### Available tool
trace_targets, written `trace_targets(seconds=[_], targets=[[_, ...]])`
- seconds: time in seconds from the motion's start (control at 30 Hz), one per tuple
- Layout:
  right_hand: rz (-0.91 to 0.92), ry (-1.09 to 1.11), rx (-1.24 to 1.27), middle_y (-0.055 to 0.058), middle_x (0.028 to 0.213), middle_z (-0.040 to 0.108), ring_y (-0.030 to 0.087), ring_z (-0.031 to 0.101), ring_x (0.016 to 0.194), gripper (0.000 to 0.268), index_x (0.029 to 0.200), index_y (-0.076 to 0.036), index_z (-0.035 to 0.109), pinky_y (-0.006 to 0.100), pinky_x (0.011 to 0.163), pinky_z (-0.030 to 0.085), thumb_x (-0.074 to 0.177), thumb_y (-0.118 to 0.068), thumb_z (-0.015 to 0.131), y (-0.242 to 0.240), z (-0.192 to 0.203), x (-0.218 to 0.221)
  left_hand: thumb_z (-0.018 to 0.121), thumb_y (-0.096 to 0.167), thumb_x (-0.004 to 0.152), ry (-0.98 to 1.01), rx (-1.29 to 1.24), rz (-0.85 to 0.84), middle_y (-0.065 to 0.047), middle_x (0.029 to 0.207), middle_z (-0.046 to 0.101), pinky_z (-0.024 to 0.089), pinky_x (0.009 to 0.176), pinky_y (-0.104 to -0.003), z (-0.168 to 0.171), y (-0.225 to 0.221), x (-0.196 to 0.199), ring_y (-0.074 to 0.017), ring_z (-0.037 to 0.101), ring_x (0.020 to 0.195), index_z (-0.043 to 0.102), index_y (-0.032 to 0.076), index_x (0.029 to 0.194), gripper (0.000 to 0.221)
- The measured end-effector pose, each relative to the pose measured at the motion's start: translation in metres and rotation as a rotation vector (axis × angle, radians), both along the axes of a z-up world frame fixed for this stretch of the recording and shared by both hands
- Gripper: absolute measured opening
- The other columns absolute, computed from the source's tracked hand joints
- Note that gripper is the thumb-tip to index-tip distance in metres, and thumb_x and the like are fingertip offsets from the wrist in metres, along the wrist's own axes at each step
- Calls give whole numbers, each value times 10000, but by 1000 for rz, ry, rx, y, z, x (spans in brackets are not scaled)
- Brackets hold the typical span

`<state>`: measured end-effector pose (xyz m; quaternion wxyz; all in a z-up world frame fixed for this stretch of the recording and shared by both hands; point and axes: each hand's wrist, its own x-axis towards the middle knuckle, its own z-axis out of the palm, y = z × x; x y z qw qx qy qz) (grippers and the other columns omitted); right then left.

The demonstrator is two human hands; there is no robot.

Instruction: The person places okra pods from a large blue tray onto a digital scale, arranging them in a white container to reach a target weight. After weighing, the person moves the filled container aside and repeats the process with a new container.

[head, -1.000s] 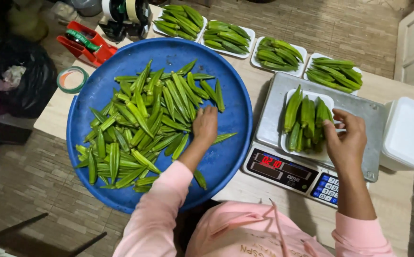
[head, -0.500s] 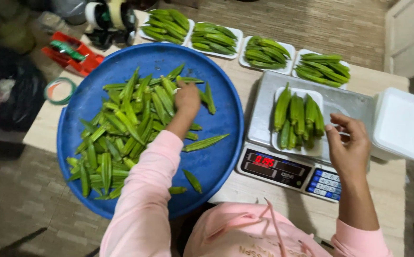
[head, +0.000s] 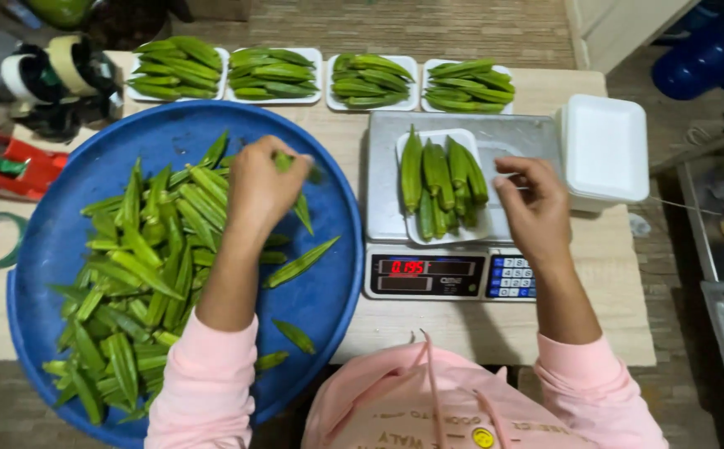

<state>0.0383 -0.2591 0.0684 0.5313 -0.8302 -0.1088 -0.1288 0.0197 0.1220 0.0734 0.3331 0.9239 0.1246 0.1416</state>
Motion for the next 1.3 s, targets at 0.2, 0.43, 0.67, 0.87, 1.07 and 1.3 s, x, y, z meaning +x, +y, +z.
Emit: trace_targets(seconds=[0.2,0.43,0.67,0.87,1.07,1.3], targets=[[298,72,-45,152,1051,701,222,688,737,523,1244,-62,739,344,665,603,747,-39,899,42,36,-33,831,237,798,-7,-686,-343,-81,607,704,518,547,-261,30,-104,-6,-121,622,559,746,80,845,185],[193,96,-123,140,951,708,228,706,694,381,1155,-11,750,329,612,582,798,-58,876,4,-12,-35,750,171,850,111,-882,-415,-70,595,685,422,414,-221,-11,-156,14,-75,531,443,737,28,830,145],[-215,379,-100,155,794,667,233,692,597,190,1024,-11,742,347,493,602,857,-101,757,-15,-45,-32,721,315,903,245,-774,-322,-75,698,738,480,523,-265,-28,-154,13,-113,566,539,775,75,875,247],[-256,368,-296,135,732,687,310,710,690,301,1030,-43,749,458,596,558,818,-246,815,-2,-65,-20,699,259,911,252,-795,-312,-83,655,693,474,477,-256,-20,-146,7,-122,560,515,767,51,846,228],[-199,266,-352,158,775,676,352,710,758,321,1078,-14,736,480,699,574,857,-231,819,5,-66,-15,697,213,885,256,-862,-260,-142,721,705,556,452,-278,-27,-134,4,-167,635,554,751,0,917,222],[-235,271,-252,144,799,704,272,700,676,273,1175,-55,733,428,673,568,1035,-285,689,-6,-58,-18,696,49,818,247,-1146,-197,-198,950,616,660,621,-316,-16,-133,3,-215,684,706,692,-45,1139,334]])
